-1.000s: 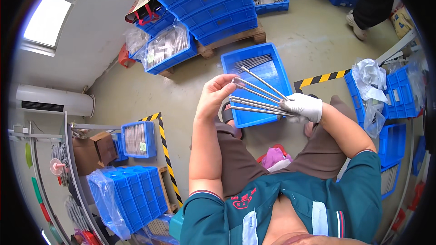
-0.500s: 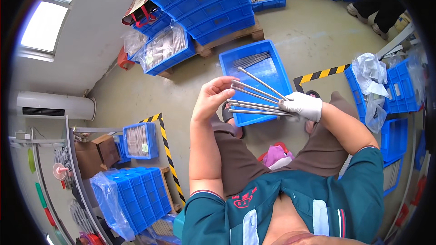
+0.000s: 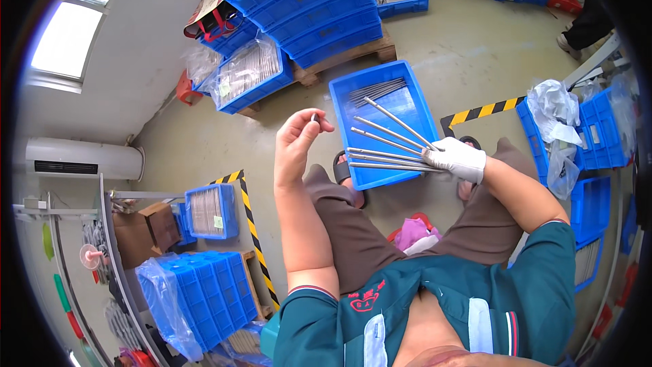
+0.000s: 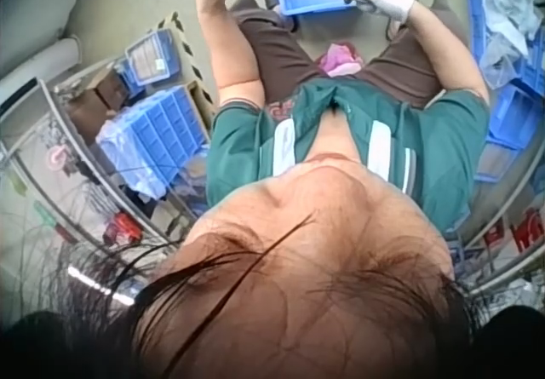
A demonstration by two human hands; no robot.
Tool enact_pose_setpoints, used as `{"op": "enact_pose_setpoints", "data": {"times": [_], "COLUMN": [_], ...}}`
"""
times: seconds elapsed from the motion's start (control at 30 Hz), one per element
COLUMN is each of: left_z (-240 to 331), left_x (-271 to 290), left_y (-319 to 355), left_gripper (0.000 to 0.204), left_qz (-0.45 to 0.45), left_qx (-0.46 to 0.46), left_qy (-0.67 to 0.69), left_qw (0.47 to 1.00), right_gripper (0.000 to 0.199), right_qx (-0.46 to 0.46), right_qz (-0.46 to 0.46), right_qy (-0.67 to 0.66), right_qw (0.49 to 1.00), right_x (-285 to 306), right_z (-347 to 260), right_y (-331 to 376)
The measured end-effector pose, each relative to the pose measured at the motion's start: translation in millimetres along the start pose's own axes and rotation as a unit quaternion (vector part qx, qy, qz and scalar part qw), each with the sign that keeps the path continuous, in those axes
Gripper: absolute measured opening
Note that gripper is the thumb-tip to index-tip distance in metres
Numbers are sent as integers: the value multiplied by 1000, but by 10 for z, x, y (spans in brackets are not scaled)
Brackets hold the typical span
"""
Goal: Sorting and arranging metal rods into a specific tray layout within a manufacturing environment.
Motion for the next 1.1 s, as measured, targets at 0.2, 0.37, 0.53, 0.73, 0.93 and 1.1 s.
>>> {"op": "enact_pose_setpoints", "data": {"times": [0.2,0.37,0.53,0.73,0.93,1.1], "left_z": [-136,-115,-135,-188,-161,-223], "left_x": [-412,-448,-425,-442,-455,-466], "left_y": [-17,-29,2,-17,-33,-13], "left_gripper": [25,25,26,23,24,25], "left_qz": [-39,-61,-65,-73,-35,-50], "left_qx": [62,56,72,81,70,109], "left_qy": [23,21,19,17,-7,-2], "left_qw": [997,996,995,994,997,993], "right_gripper": [50,49,50,51,48,44], "right_qx": [-23,-3,4,44,124,179], "right_qz": [42,49,48,78,136,185], "right_qy": [64,92,87,162,315,414], "right_qw": [997,995,995,983,931,873], "right_x": [-5,-2,6,41,75,104], "right_z": [-101,-157,-147,-199,-346,-408], "right_y": [-7,-10,-6,-14,32,95]}}
Point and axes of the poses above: each hand's wrist, its own y-axis away from the middle knuckle, its own x-axis out of the back of the hand, z = x × y, the point moved 9 cm from there along -y, towards the middle knuckle, and after that the axes turned 12 degrees about -y, right-handed, at the moved point
